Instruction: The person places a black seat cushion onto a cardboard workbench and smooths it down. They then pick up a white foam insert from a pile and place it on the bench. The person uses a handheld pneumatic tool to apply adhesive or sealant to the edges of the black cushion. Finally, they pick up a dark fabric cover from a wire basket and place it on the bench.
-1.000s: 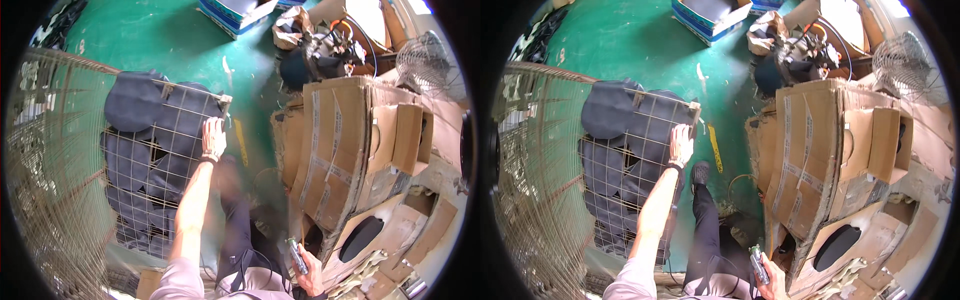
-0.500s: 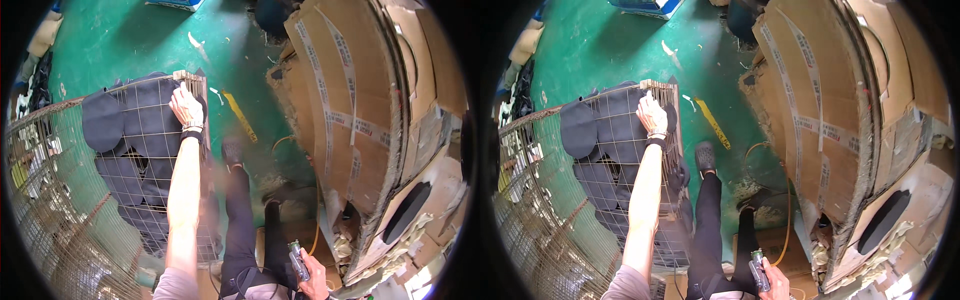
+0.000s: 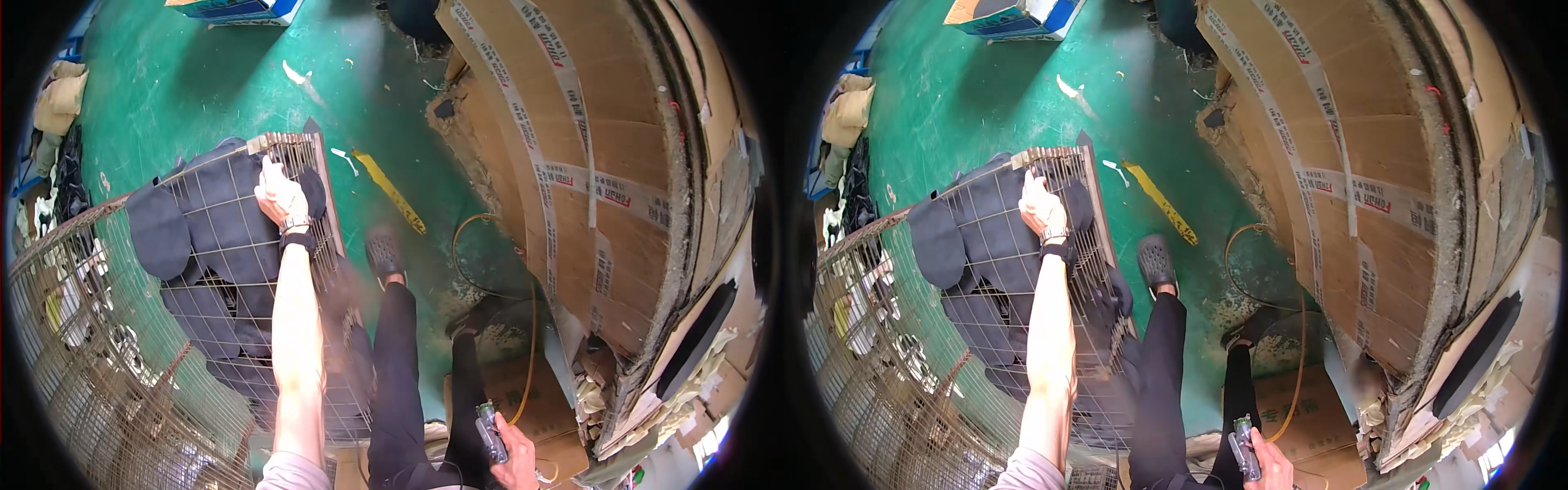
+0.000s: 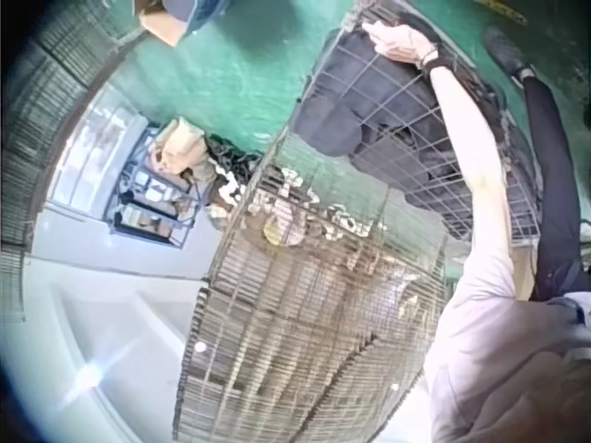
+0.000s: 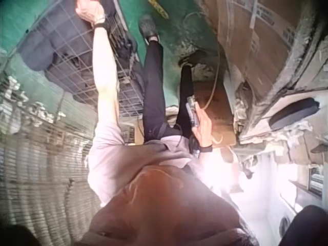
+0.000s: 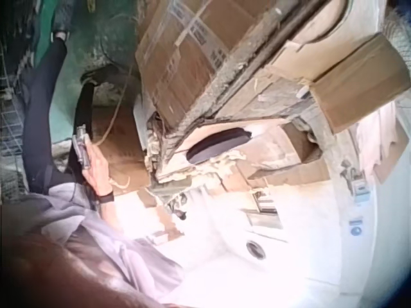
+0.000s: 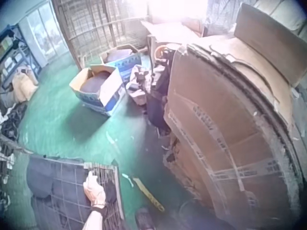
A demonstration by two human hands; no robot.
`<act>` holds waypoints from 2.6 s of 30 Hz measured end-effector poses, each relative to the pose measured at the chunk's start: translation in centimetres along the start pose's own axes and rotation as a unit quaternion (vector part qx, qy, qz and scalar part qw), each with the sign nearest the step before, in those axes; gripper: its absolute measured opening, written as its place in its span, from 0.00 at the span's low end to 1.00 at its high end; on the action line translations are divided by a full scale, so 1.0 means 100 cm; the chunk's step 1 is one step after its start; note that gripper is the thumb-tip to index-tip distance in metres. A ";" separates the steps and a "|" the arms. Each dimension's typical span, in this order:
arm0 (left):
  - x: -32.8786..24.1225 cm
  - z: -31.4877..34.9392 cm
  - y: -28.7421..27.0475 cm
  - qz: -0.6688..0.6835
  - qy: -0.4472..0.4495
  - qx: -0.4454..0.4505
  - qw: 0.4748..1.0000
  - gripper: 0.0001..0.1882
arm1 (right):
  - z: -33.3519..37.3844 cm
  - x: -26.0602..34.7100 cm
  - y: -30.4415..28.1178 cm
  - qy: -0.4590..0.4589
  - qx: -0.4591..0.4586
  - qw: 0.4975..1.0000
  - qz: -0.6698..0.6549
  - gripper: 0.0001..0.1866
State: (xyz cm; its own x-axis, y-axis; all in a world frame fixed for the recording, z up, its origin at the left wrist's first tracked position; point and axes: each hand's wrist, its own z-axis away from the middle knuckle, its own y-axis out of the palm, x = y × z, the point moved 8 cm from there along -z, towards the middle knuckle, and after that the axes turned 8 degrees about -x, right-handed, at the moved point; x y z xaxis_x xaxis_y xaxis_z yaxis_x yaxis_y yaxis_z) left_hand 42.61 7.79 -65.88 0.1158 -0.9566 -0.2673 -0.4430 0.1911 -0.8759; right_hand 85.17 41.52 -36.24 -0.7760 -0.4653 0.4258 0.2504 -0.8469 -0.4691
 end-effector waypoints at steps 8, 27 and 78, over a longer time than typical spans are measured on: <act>-0.016 0.022 -0.016 0.001 0.001 0.021 1.000 0.20 | -0.014 0.006 0.015 -0.005 0.011 1.000 -0.003 0.40; -0.042 0.102 -0.041 0.023 -0.021 0.149 0.988 0.23 | 0.053 0.000 -0.055 -0.103 -0.036 0.990 0.087 0.33; -0.501 0.275 -0.363 0.330 0.393 0.424 0.746 0.25 | 0.507 -0.148 -0.283 -0.082 -0.540 0.802 -0.242 0.35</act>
State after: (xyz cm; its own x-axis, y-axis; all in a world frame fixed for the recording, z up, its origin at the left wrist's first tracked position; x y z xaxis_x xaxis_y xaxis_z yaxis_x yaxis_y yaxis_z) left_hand 77.33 54.79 -31.74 -0.5836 -0.3628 -0.7265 0.5877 0.4287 -0.6862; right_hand 118.89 59.34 9.93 -0.5230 -0.2523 0.8142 -0.7724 -0.2637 -0.5778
